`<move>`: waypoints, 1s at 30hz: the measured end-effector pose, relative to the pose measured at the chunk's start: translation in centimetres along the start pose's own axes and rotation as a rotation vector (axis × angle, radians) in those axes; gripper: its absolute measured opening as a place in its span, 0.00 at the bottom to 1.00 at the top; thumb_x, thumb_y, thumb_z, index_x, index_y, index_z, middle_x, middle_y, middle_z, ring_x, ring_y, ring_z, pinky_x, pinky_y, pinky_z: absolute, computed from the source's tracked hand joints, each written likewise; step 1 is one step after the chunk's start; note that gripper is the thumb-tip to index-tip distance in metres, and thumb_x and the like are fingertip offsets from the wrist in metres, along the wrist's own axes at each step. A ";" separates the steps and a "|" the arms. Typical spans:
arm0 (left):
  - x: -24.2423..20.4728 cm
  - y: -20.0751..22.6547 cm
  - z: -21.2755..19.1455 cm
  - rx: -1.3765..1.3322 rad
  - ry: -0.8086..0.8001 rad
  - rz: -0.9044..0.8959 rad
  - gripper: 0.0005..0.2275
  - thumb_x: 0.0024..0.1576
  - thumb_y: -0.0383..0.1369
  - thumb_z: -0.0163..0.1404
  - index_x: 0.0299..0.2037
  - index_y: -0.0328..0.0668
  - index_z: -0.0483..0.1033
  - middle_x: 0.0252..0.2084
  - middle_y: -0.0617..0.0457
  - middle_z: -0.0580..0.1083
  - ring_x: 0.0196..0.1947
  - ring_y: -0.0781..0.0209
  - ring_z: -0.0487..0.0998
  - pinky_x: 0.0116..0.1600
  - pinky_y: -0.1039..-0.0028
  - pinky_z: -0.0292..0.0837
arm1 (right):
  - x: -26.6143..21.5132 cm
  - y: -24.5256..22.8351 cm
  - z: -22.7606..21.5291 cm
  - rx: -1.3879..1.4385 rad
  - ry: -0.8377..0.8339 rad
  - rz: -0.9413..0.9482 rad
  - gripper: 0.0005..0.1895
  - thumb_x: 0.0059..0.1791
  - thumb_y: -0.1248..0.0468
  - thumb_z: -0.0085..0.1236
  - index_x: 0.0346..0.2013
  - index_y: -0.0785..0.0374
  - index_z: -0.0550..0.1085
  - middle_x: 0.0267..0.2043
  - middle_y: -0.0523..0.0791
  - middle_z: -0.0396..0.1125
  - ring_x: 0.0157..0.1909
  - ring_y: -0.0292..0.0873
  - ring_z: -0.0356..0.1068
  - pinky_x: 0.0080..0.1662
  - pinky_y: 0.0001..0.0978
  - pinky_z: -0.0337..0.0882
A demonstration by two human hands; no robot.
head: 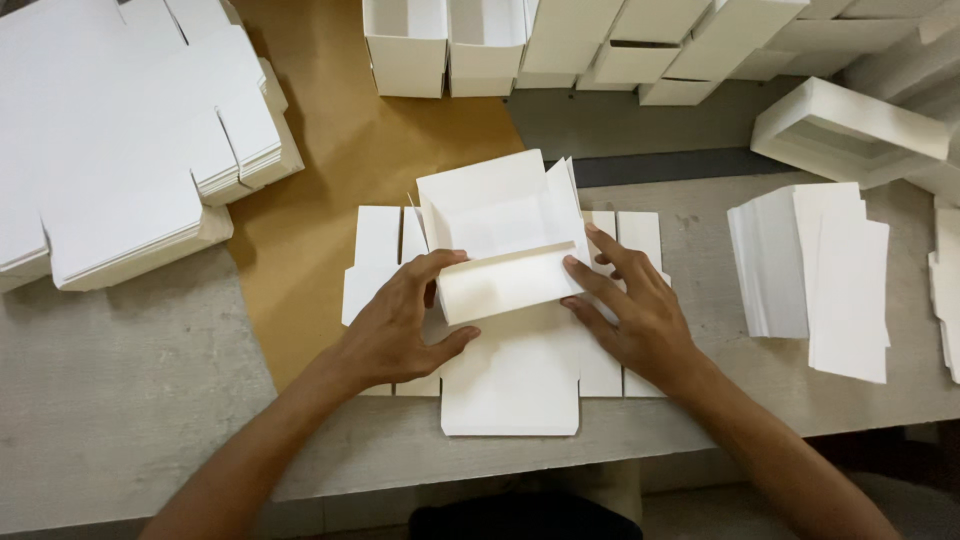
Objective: The person folds flat white cardboard pieces into small rectangular boxes by hand. They fold the side flaps, tuck the tabs into slots, and place the finished boxes into a stack on the table.
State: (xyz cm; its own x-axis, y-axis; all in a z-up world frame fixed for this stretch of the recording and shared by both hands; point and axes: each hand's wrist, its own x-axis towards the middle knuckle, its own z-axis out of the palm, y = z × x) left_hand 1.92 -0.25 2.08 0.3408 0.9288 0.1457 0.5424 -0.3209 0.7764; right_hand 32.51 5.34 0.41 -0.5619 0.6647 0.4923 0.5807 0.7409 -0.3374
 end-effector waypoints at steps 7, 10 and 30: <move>2.3 1.2 0.3 0.308 0.198 0.106 0.34 0.53 0.55 0.57 0.66 0.51 0.60 0.58 0.43 0.64 0.53 0.39 0.73 0.55 0.48 0.72 | 0.0 0.1 -0.1 -0.028 0.096 -0.080 0.16 0.48 0.63 0.66 0.51 0.57 0.81 0.62 0.55 0.68 0.48 0.53 0.74 0.44 0.39 0.76; 5.4 3.0 0.1 0.304 0.252 0.117 0.27 0.58 0.51 0.53 0.63 0.43 0.69 0.53 0.41 0.74 0.60 0.41 0.74 0.66 0.53 0.63 | 0.4 -0.1 0.4 -0.010 0.140 -0.136 0.18 0.48 0.61 0.67 0.53 0.58 0.81 0.61 0.58 0.69 0.48 0.55 0.74 0.44 0.39 0.75; 12.9 1.3 0.5 -0.316 -0.776 -0.131 0.27 0.59 0.51 0.46 0.58 0.36 0.60 0.55 0.23 0.71 0.59 0.28 0.73 0.60 0.44 0.67 | 0.1 -1.6 0.1 -0.260 0.099 -0.176 0.15 0.51 0.58 0.63 0.52 0.56 0.81 0.62 0.55 0.70 0.48 0.54 0.74 0.44 0.41 0.69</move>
State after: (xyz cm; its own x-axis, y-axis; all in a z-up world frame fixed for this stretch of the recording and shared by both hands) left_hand 7.38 11.22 4.67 0.7829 0.5273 -0.3302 0.4139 -0.0452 0.9092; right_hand 31.45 4.27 0.93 -0.6147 0.5068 0.6045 0.6180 0.7856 -0.0302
